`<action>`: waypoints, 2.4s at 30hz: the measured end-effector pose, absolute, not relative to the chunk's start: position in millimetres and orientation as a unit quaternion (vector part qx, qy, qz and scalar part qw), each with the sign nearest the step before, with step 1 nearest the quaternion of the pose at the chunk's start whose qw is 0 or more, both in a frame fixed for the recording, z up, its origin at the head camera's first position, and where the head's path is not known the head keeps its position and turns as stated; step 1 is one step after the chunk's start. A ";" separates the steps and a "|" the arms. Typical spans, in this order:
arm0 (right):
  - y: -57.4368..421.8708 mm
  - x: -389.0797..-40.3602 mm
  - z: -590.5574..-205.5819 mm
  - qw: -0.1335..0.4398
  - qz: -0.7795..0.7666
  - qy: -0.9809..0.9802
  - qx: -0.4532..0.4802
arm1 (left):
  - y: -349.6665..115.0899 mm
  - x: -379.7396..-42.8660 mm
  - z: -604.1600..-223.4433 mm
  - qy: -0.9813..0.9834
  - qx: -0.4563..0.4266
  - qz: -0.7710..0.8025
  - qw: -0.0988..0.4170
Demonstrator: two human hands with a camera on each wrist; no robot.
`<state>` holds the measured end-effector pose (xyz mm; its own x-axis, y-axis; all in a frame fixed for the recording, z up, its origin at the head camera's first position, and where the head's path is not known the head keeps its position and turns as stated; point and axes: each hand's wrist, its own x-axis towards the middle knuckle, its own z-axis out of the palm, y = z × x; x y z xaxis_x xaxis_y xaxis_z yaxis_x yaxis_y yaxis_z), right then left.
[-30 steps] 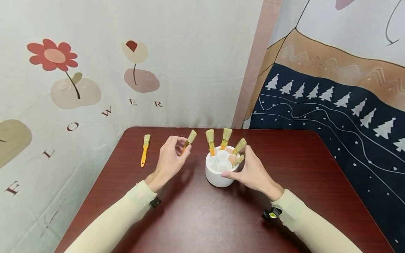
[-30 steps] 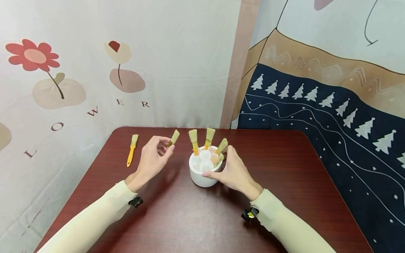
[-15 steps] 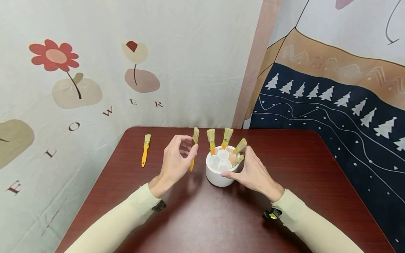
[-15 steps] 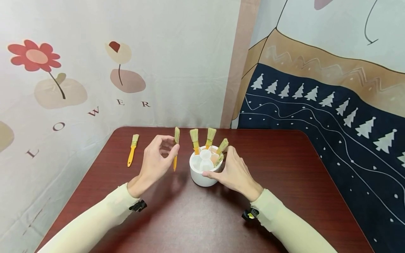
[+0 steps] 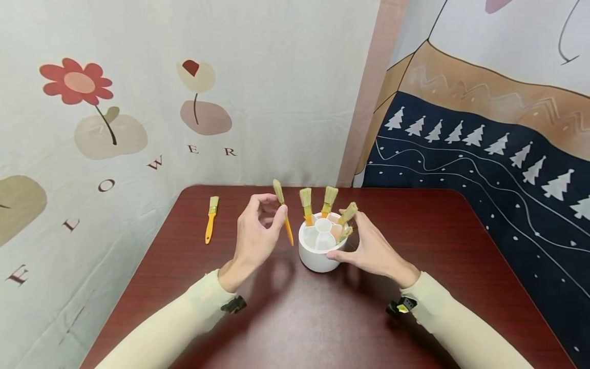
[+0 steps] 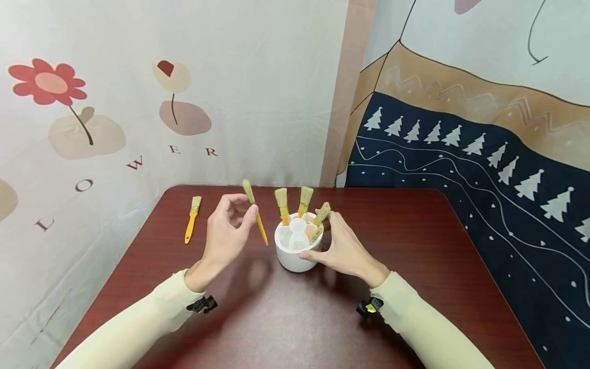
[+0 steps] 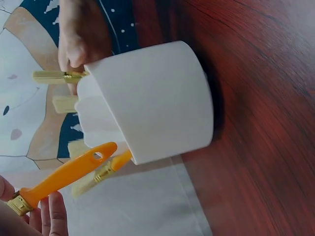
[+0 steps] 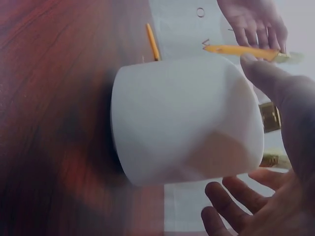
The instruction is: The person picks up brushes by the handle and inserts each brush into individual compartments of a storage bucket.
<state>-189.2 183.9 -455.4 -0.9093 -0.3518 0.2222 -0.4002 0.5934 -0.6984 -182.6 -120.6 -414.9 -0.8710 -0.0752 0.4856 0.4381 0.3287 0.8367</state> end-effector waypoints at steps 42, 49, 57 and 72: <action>188.6 -198.4 -457.4 -0.004 0.425 -0.879 0.218 | -101.6 -173.1 -436.4 -0.805 -0.101 -0.572 0.120; 188.4 -198.0 -457.7 -0.001 0.418 -0.883 0.213 | -101.7 -174.1 -442.8 -0.814 -0.105 -0.562 0.105; 188.5 -197.7 -458.7 0.001 0.416 -0.884 0.214 | -103.3 -176.0 -449.0 -0.819 -0.117 -0.553 0.097; 186.6 -198.5 -457.7 0.016 0.423 -0.879 0.219 | -105.7 -177.5 -451.7 -0.835 -0.118 -0.532 0.077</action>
<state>-198.5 186.6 -457.7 -0.9036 -0.3715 0.2131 -0.3985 0.5466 -0.7365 -177.5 -105.7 -451.7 -0.9602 0.1159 0.2542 0.2794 0.4062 0.8700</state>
